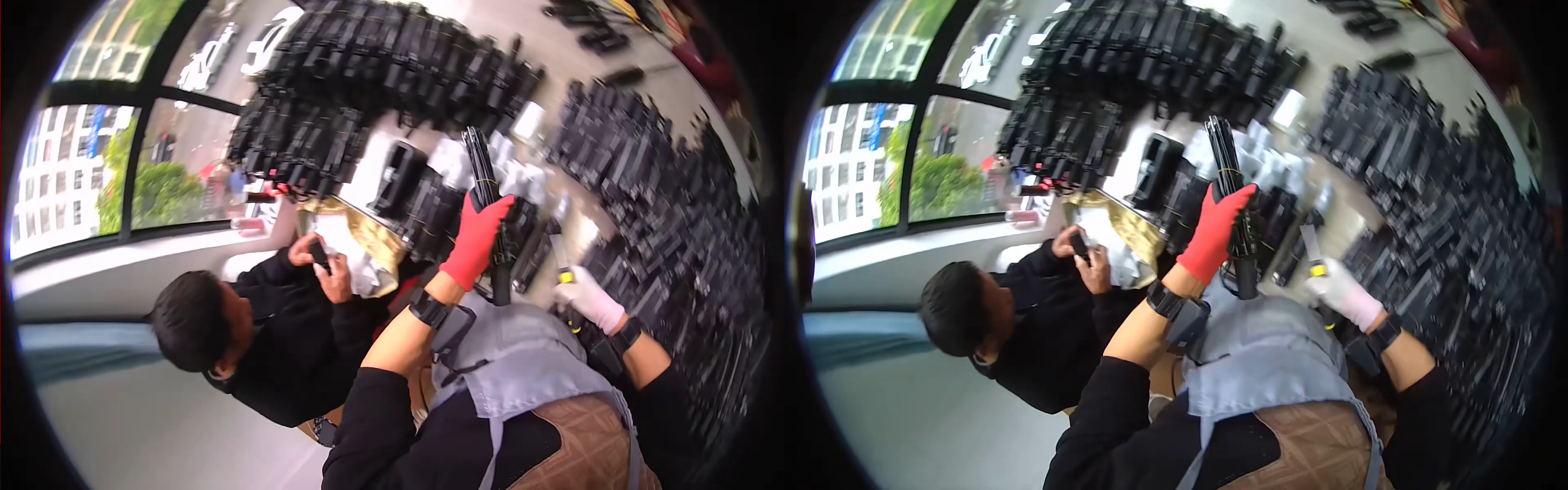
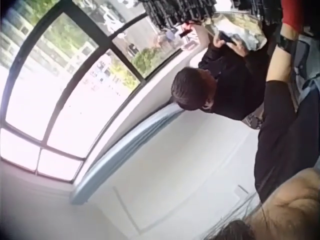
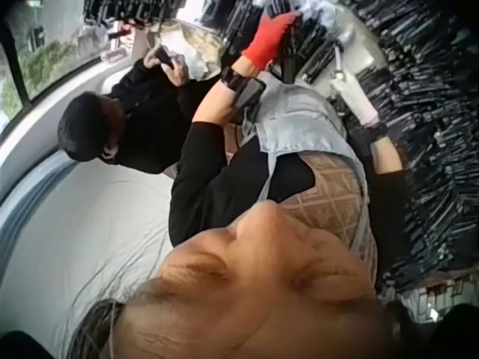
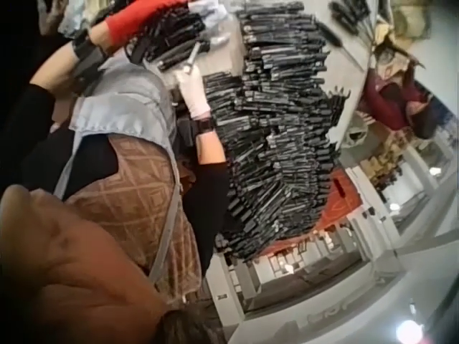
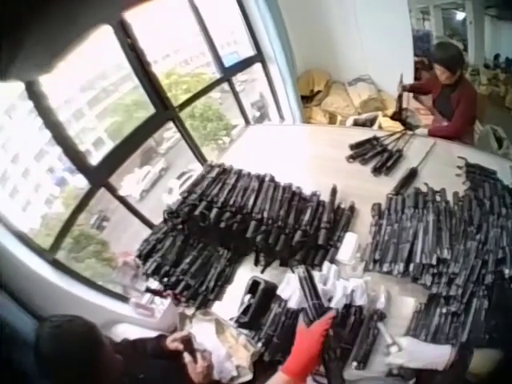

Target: The person picks up an umbrella frame, opens it, and closes it before wrapping a rubber band around it. They then use pliers to cut the excess rubber band and place the frame onto a pile.

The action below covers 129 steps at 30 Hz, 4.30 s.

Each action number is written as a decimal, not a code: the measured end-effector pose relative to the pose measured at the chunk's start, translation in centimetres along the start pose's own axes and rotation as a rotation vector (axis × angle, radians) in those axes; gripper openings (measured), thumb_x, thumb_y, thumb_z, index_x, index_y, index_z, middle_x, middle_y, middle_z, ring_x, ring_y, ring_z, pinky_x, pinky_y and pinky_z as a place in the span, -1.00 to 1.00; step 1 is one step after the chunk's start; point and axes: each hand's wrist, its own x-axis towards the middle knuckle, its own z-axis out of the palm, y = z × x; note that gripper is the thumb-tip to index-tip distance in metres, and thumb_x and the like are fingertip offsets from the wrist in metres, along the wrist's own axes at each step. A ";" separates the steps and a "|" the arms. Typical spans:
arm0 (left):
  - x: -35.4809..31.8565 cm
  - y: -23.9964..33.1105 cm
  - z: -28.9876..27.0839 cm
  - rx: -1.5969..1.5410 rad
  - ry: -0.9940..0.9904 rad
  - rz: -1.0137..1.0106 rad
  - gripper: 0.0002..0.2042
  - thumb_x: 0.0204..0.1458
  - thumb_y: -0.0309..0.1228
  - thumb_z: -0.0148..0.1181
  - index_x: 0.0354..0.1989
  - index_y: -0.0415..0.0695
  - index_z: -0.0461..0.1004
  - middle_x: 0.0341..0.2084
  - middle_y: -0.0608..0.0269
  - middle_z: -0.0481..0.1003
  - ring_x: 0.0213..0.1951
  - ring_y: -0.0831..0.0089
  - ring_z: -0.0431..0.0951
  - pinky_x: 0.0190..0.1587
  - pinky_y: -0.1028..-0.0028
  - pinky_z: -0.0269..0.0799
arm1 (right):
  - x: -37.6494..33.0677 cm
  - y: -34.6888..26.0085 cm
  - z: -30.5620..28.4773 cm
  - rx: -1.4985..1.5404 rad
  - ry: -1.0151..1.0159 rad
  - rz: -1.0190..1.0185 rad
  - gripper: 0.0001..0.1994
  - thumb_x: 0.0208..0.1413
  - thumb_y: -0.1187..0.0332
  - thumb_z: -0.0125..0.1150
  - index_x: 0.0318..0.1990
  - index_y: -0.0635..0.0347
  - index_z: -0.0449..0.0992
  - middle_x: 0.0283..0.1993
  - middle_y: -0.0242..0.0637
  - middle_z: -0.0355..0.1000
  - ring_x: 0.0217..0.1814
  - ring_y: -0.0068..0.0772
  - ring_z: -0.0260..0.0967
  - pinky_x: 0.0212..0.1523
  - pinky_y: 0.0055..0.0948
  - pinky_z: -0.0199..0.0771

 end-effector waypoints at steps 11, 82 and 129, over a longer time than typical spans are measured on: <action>17.0 11.5 -30.4 1.524 0.331 0.099 -0.41 -0.17 -0.39 0.10 0.16 -0.27 0.29 -0.14 -0.24 0.50 -0.07 -0.15 0.49 -0.03 0.14 0.42 | 16.2 14.6 -8.2 -0.619 0.637 0.135 -0.69 0.04 0.24 0.08 -0.23 0.35 0.51 -0.26 0.03 0.50 -0.29 -0.02 0.49 -0.22 -0.14 0.48; -3.0 3.2 8.1 1.549 -0.772 0.679 -0.58 0.01 -0.40 0.26 0.05 -0.23 0.35 -0.31 0.26 0.52 -0.24 0.37 0.54 -0.17 0.38 0.45 | -8.3 -5.5 -3.9 -0.215 0.394 -0.310 -0.82 0.14 0.29 0.07 -0.36 0.21 0.45 -0.54 -0.40 0.34 -0.61 -0.59 0.23 -0.61 -0.53 0.21; -4.3 15.5 17.7 -0.145 -0.643 0.628 -0.78 0.11 -0.32 0.21 -0.22 -0.25 0.49 -0.48 0.31 0.49 -0.45 0.46 0.56 -0.30 0.50 0.48 | -4.4 -21.1 2.2 -0.260 0.735 -1.258 -0.67 0.27 0.25 -0.05 -0.02 0.38 0.39 -0.36 -0.23 0.44 -0.33 -0.49 0.34 -0.25 -0.41 0.36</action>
